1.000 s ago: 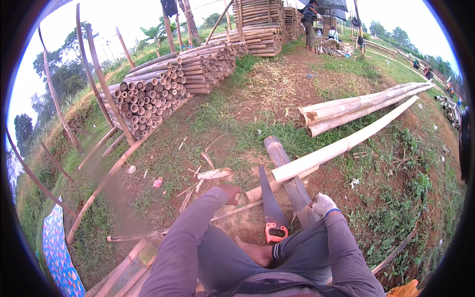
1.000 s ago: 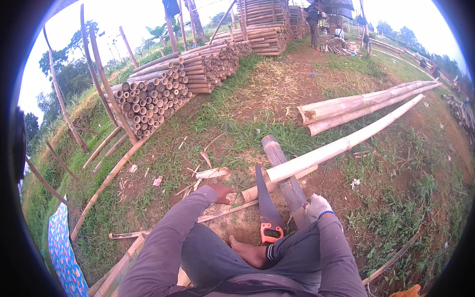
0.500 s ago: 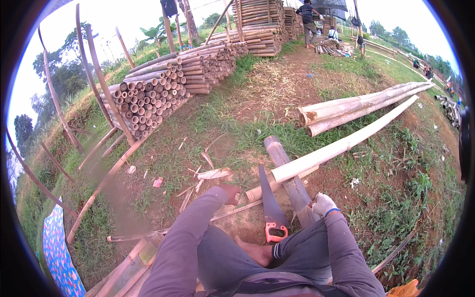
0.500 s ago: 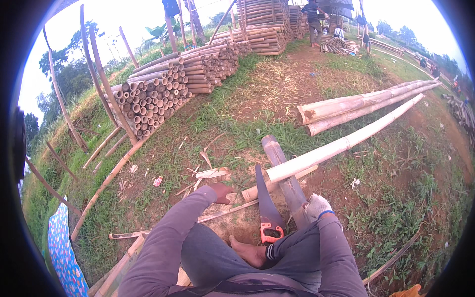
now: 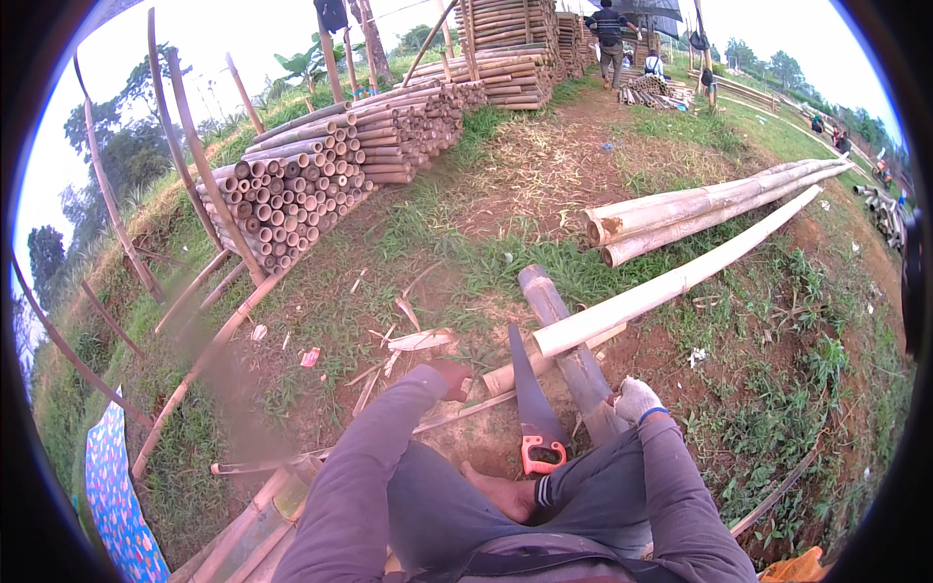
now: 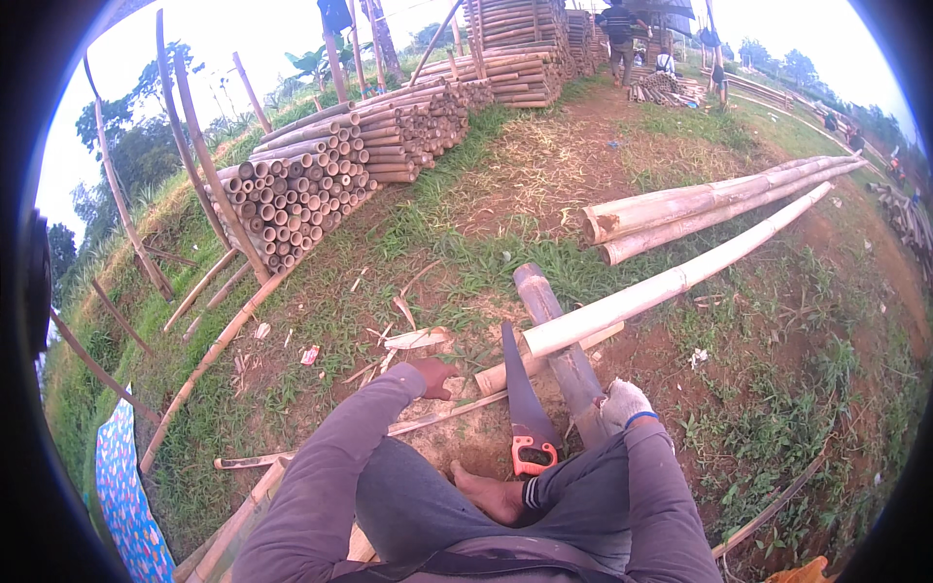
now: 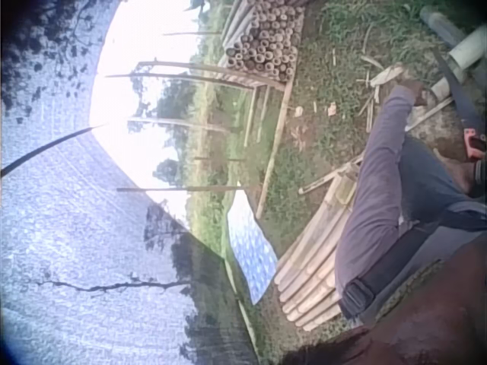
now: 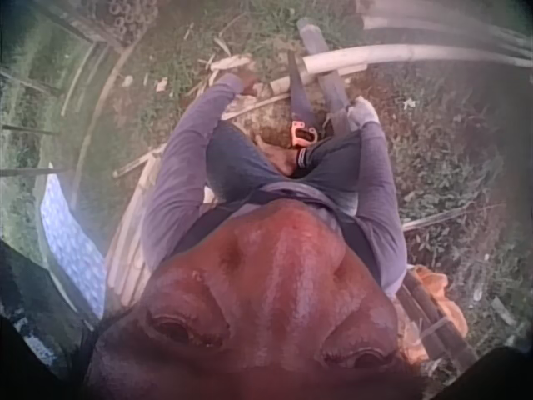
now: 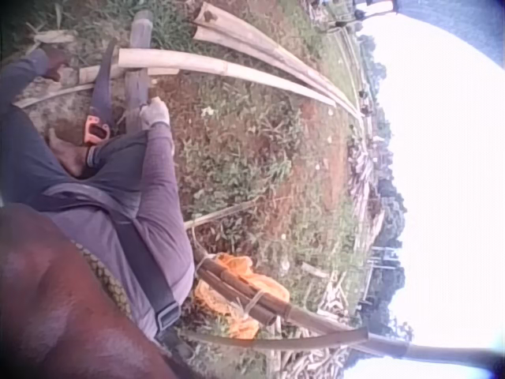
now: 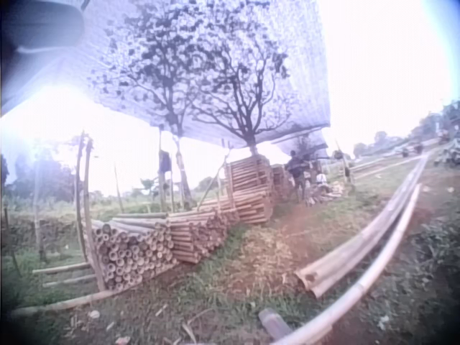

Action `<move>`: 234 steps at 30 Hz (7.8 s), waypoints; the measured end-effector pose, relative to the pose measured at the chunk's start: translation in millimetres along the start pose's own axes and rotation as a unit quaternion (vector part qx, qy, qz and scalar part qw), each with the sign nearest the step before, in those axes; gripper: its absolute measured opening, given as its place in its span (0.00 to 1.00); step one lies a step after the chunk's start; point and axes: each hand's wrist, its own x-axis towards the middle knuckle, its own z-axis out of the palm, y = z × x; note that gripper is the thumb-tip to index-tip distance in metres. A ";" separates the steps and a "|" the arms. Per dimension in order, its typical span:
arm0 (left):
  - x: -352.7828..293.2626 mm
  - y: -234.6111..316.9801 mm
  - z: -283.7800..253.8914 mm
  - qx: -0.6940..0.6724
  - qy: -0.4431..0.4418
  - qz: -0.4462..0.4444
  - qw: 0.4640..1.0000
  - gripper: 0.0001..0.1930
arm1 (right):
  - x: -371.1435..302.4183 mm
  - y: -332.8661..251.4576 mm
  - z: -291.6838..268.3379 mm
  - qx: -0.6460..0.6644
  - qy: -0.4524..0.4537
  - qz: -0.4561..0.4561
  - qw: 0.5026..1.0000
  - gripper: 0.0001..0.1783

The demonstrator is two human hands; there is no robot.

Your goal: The person sits on the ground and uses a hand saw to cut long bamboo poles into shorter sections. After each cut, the person places the cut piece onto a nearby stack of bamboo.

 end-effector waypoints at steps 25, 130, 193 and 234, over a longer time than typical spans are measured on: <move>10.6 -4.3 14.7 0.001 0.014 -0.004 1.000 0.34 | -5.8 2.1 8.0 0.083 0.087 -0.055 0.991 0.20; 3.7 5.8 4.1 0.010 0.007 -0.002 1.000 0.35 | 2.3 13.9 18.6 0.056 0.053 -0.087 0.993 0.19; 11.5 -2.8 11.8 0.004 0.035 0.003 0.999 0.35 | 11.9 21.5 23.3 0.039 0.074 -0.120 0.989 0.17; 111.5 68.5 -47.6 -0.181 0.096 0.095 0.974 0.47 | 28.9 -2.1 -5.1 0.057 0.008 -0.038 0.998 0.16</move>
